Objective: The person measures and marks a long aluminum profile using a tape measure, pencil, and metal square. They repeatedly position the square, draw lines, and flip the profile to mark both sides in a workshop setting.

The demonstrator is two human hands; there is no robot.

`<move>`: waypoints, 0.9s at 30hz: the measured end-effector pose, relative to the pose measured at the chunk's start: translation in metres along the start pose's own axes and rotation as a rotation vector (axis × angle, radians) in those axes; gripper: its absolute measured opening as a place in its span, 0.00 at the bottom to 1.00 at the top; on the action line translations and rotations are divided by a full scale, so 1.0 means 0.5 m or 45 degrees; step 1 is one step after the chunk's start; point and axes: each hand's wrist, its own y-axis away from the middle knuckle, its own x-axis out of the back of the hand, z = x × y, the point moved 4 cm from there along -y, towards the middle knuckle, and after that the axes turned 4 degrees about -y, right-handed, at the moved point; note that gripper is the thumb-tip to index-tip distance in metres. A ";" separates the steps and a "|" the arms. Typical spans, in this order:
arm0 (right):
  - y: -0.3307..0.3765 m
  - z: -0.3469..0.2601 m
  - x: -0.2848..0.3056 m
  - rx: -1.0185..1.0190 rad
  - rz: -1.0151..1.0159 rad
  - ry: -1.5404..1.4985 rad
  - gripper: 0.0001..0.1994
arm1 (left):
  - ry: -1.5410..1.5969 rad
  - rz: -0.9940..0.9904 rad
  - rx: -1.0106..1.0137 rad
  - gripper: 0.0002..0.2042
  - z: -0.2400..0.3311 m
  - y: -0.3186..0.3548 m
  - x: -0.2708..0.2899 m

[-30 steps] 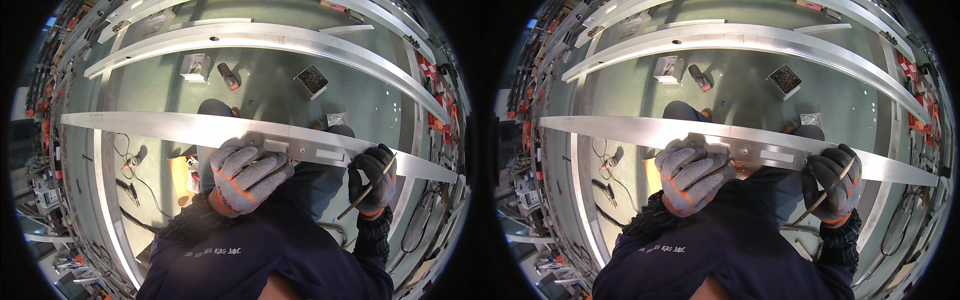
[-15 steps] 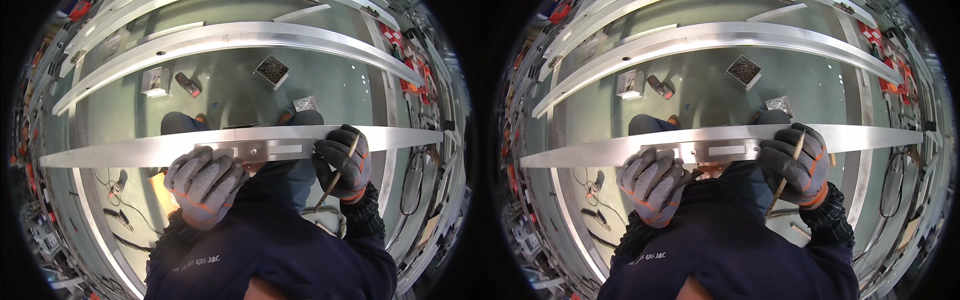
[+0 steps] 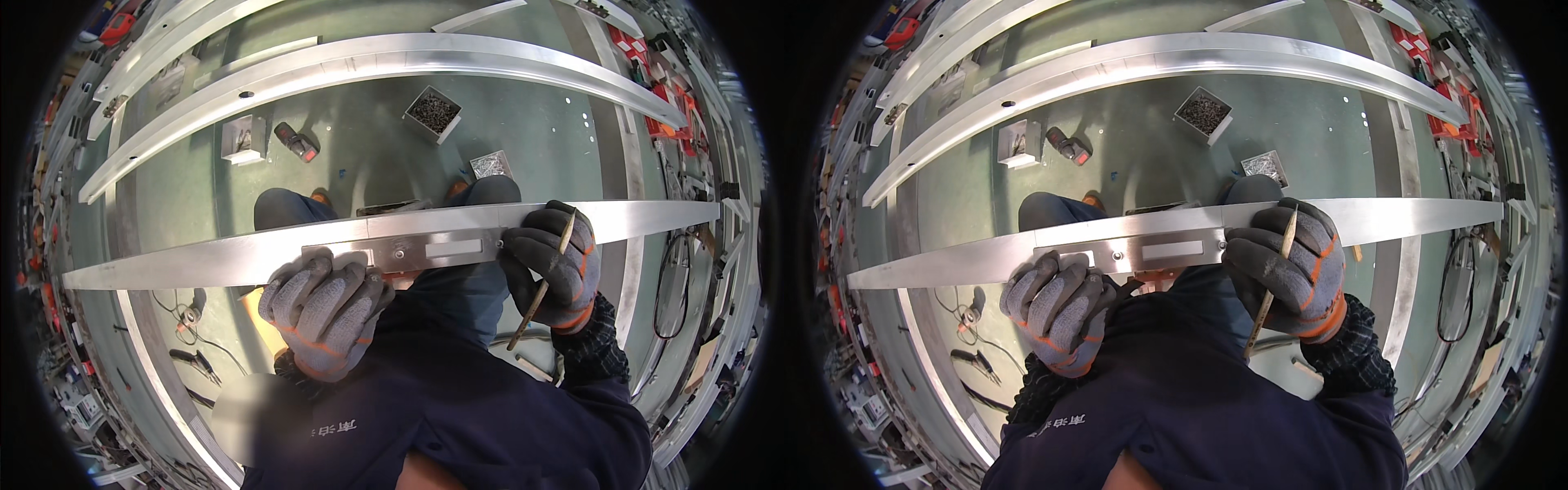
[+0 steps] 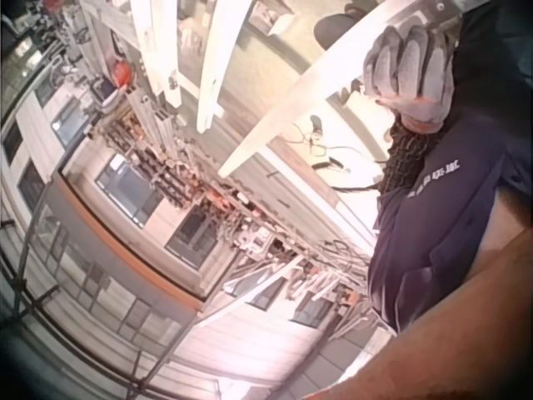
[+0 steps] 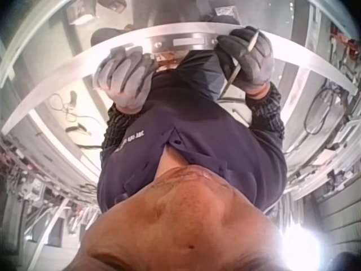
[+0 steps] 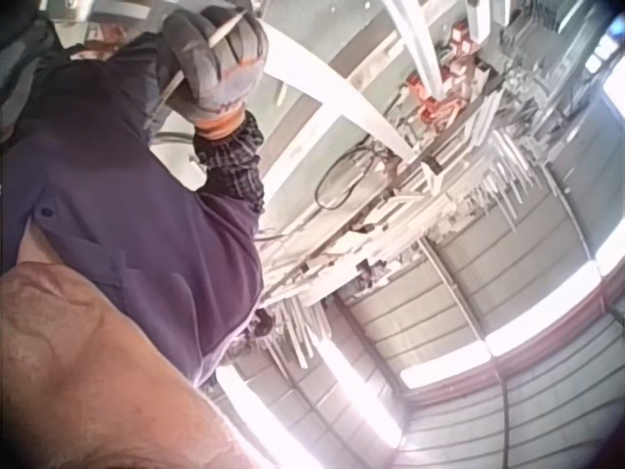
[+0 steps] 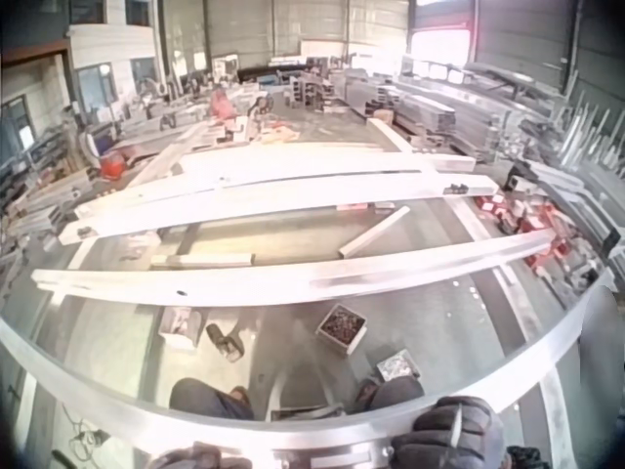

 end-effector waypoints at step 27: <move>-0.012 -0.026 -0.019 -0.055 -0.004 0.053 0.15 | -0.029 -0.053 0.196 0.10 0.006 0.008 0.018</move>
